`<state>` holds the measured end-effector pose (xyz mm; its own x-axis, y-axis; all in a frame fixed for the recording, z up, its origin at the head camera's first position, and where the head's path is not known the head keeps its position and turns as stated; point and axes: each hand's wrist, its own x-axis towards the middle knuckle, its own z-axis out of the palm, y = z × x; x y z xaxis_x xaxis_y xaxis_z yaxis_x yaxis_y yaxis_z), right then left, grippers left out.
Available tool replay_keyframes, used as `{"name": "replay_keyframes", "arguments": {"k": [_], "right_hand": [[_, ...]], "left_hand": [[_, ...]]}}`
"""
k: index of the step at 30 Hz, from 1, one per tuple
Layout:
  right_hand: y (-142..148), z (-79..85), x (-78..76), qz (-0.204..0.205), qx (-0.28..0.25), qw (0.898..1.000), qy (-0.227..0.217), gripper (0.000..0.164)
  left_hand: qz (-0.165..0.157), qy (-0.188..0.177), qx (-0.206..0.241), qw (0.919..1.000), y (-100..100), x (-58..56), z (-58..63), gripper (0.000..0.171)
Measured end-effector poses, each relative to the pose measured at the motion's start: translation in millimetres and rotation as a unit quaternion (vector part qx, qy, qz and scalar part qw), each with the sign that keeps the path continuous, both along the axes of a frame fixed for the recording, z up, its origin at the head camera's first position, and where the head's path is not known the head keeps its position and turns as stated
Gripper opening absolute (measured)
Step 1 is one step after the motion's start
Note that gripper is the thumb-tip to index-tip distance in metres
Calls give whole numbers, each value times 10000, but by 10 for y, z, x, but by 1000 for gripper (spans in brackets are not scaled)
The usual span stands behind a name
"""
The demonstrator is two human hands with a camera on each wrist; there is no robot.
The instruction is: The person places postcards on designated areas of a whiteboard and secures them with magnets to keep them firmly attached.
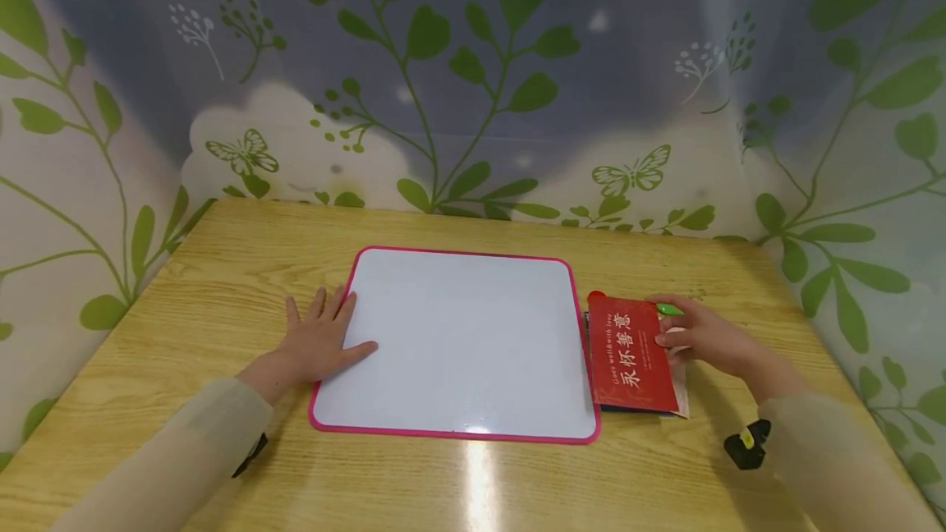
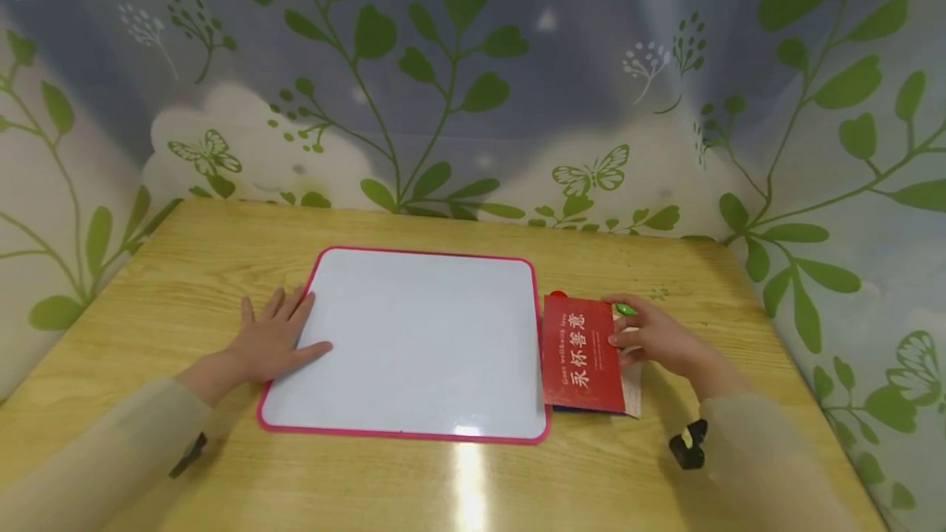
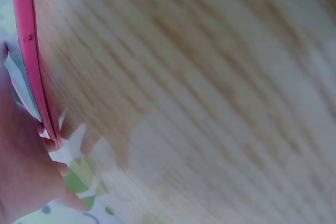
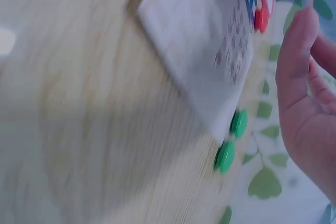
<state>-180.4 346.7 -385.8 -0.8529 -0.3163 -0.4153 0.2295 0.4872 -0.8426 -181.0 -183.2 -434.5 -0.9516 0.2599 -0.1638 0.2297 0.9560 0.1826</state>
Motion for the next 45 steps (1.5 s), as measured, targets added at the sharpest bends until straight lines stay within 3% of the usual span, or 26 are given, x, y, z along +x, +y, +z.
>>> {"name": "replay_keyframes", "arguments": {"k": [12, 23, 39, 45], "right_hand": [[-609, -100, -177, 157, -152, 9997, 80, 65], [-980, -193, -262, 239, -235, 9994, 81, 63], [-1157, -208, -319, 89, 265, 9994, 212, 62], [-1181, -187, -323, 27, 795, 9959, 440, 64]], "left_hand": [[-34, 43, -63, 10000, -4, 2, 8, 89], [-81, 78, 43, 9999, -13, 7, 17, 88], [-48, 79, 170, 9998, -25, 1, -17, 92], [-25, 36, 132, 9999, -25, -9, -28, 90]]}}
